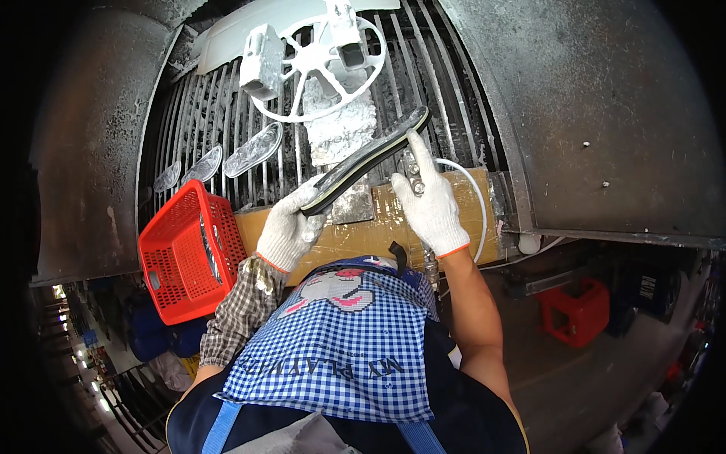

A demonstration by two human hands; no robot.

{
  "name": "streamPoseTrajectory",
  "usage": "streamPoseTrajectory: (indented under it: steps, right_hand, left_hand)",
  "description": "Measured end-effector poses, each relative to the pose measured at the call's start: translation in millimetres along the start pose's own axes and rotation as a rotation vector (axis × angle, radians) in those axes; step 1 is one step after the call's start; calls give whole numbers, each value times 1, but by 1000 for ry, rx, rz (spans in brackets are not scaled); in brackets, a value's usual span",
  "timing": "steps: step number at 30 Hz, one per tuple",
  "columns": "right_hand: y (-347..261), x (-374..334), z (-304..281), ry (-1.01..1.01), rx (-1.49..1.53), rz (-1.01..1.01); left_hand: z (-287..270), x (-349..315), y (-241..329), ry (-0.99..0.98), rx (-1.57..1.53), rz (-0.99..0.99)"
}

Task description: The person spray paints several small plastic parts white using a spray gun. They pick up each part from a red basket, coat it with white paint, and place it on a metal grate to dry. The process is repeated for multiple items throughout the clip.

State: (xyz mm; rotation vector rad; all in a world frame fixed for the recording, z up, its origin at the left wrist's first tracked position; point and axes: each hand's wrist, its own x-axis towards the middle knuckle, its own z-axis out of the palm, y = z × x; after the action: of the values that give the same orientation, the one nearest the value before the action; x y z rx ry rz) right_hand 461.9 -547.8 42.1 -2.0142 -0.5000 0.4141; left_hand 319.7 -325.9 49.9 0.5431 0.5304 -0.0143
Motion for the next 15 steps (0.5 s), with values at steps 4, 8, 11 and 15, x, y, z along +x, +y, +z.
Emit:
streamPoseTrajectory:
  steps: [4, 8, 11, 15]
  right_hand:
    - [-1, -5, 8, 3, 99, -97]
    - [-10, -14, 16, -86, 86, -112]
    - [-18, -22, 21, -129, 107, -150]
    - [-27, -30, 25, -202, 100, -331]
  left_hand:
    - [7, 4, 1, -26, -6, -6]
    - [11, 12, -2, 27, 30, 1]
    - [5, 16, -3, -17, 25, -5]
    - [4, 27, 0, -60, 24, -6]
